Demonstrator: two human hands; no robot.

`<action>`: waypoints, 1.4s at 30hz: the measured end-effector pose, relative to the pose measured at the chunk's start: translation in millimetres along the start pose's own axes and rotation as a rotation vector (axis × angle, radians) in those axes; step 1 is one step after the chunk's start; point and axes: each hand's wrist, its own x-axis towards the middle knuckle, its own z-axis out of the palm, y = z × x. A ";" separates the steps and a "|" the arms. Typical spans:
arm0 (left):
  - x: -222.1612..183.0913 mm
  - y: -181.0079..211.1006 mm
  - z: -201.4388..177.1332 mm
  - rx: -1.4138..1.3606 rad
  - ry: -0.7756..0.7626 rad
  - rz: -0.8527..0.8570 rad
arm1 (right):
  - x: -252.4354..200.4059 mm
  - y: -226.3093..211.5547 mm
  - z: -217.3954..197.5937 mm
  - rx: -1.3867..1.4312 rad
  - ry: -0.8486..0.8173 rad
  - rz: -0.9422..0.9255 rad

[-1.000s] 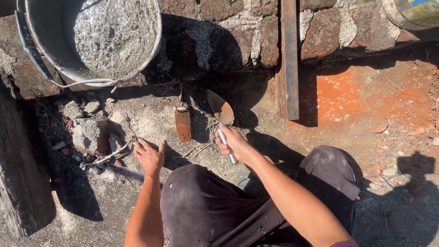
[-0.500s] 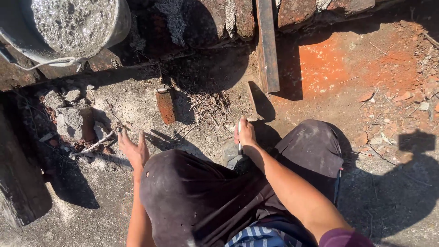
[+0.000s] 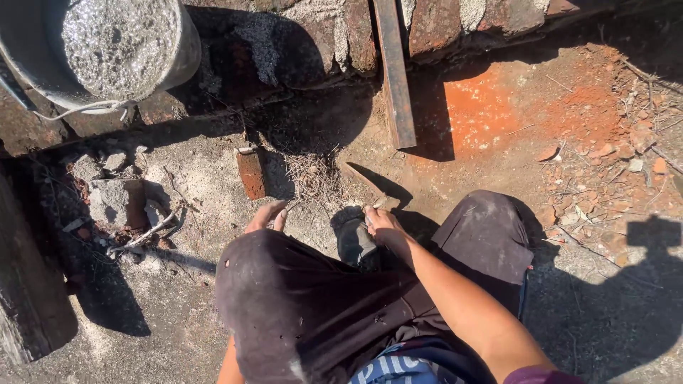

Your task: Applying mortar to the joints of a brick wall using a hand trowel

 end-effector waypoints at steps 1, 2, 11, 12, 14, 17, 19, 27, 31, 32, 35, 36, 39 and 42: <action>-2.0 3.9 0.6 0.004 -0.012 0.003 | -13.4 -11.2 -17.9 0.009 0.006 0.008; -3.9 8.5 1.7 0.025 -0.059 -0.072 | -26.9 -22.1 -36.8 0.164 0.017 0.097; -1.5 37.8 15.0 0.109 -0.148 -0.212 | -71.3 -40.6 -223.0 -0.393 0.128 0.002; -9.3 38.3 14.5 0.114 -0.144 -0.231 | -66.6 -24.4 -228.9 -0.431 0.106 0.025; -13.1 38.5 16.1 0.121 -0.144 -0.245 | -68.9 -11.0 -233.1 -0.435 0.086 0.029; -16.2 39.0 17.6 0.131 -0.137 -0.263 | -72.1 -7.9 -244.4 -0.440 0.067 0.016; -16.4 39.2 16.4 0.143 -0.139 -0.268 | -72.6 -9.0 -250.4 -0.430 0.066 0.001; -18.6 26.7 19.3 0.175 -0.182 -0.280 | -42.6 22.1 -254.7 -0.430 0.075 -0.010; -33.0 7.3 13.7 0.180 -0.187 -0.309 | -37.7 22.6 -231.7 -0.349 0.021 -0.006; -34.2 11.2 12.1 0.179 -0.187 -0.310 | -42.7 14.6 -228.2 -0.399 -0.056 -0.014; -25.1 19.7 12.6 0.167 -0.202 -0.287 | -64.7 5.4 -220.4 -0.488 -0.208 -0.080; -21.1 21.7 12.4 0.160 -0.199 -0.277 | -70.0 3.0 -218.2 -0.526 -0.295 -0.154; -15.3 21.9 8.9 0.144 -0.187 -0.264 | -66.0 12.5 -223.5 -0.564 -0.302 -0.085; -23.4 18.7 21.3 0.106 -0.188 -0.276 | -53.3 -8.3 -234.0 -0.418 -0.198 0.006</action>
